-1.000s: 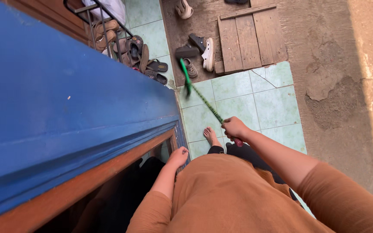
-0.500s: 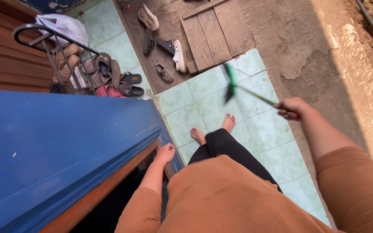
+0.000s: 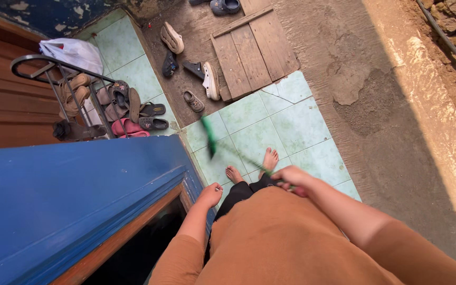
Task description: The person sweeps a tiled floor using a green broom and a dustpan. They gather debris into the dustpan near a doorway, then continue sweeping the area outside the door, moving around several pairs of shoes and a bucket.
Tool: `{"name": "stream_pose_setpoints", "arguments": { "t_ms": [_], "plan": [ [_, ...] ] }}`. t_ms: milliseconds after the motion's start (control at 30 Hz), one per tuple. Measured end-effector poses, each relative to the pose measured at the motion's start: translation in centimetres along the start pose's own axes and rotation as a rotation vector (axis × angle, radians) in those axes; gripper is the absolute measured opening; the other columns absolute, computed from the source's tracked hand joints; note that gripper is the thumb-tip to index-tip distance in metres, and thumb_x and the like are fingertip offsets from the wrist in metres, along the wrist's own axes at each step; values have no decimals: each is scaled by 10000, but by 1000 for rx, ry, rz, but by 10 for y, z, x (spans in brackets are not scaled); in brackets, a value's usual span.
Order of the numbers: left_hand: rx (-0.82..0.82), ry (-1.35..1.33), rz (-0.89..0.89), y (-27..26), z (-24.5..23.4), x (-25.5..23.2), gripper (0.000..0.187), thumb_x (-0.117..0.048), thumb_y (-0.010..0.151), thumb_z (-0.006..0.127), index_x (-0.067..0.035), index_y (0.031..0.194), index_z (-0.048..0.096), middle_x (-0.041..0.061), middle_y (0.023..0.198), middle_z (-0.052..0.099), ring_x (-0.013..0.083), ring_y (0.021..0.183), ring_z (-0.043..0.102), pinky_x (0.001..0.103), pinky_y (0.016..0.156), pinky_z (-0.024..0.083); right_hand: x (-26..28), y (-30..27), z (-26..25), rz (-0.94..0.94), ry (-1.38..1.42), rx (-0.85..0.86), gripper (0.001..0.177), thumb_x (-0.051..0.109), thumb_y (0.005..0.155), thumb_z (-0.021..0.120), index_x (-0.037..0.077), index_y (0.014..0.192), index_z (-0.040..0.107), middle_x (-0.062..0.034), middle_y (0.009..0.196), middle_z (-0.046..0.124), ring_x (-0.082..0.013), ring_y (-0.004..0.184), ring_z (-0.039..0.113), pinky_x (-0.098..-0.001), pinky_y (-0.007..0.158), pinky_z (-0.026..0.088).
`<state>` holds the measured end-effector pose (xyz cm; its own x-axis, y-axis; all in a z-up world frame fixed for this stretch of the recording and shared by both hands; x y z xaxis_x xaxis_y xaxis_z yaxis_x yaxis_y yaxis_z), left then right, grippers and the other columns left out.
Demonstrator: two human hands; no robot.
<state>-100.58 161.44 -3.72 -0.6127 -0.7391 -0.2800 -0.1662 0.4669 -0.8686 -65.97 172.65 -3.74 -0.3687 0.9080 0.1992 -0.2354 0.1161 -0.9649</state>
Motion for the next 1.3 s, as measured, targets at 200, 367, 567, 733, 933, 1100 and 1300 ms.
{"name": "stream_pose_setpoints", "arguments": {
  "t_ms": [200,367,567,733,933,1100,1300],
  "plan": [
    [-10,72,11,-4,-14,-46,299,-295,929,575,-172,1179,684,89,1189,730,291,1136,658,407,979,500,52,72,81,-374,-1228,19,495,408,883,720,-64,1028,752,-286,999,716,-380,893,690,-414,813,541],
    [-20,108,93,13,-38,-76,317,-278,917,574,-151,1185,685,113,1170,751,300,1090,704,409,953,539,33,11,-192,60,-49,-222,139,203,935,703,74,925,752,-29,581,548,-104,413,452,-307,383,387],
    [16,293,198,45,-41,-133,301,-295,910,611,-146,1153,708,124,1162,740,305,1103,684,412,957,526,30,-143,-329,31,-67,-888,279,132,938,644,-114,805,636,-178,640,594,-245,406,530,-398,323,383],
    [56,381,389,67,-30,-237,295,-291,902,629,-129,1135,708,159,1138,733,329,1096,680,411,959,522,-51,-179,-323,-135,364,-1101,183,59,956,589,-104,919,664,-181,727,647,-266,544,634,-418,401,473],
    [317,631,697,98,22,-357,296,-274,898,602,-102,1118,701,148,1066,765,315,1053,715,409,937,545,-173,-160,-257,-194,1291,-415,238,262,995,629,137,844,494,47,655,501,-8,472,394,-195,401,336],
    [492,1019,1034,131,39,-448,283,-243,914,582,-97,1113,719,145,1038,786,325,1055,706,423,1112,380,-212,-131,-59,-137,1587,-495,217,219,991,534,90,830,470,-7,665,508,-109,481,434,-267,419,362],
    [622,1362,1038,142,12,-559,320,-287,909,592,-131,1167,702,156,1107,741,337,1054,697,434,938,540,-117,-117,249,288,1832,-560,328,289,1057,454,55,845,542,-33,598,436,-159,426,326,-350,466,294]
  ]
}}
Point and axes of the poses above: each hand's wrist, its own y-axis towards the middle knuckle, its own z-axis out of the palm, x = y × z, the point moved 7 cm from there along y, towards the middle knuckle
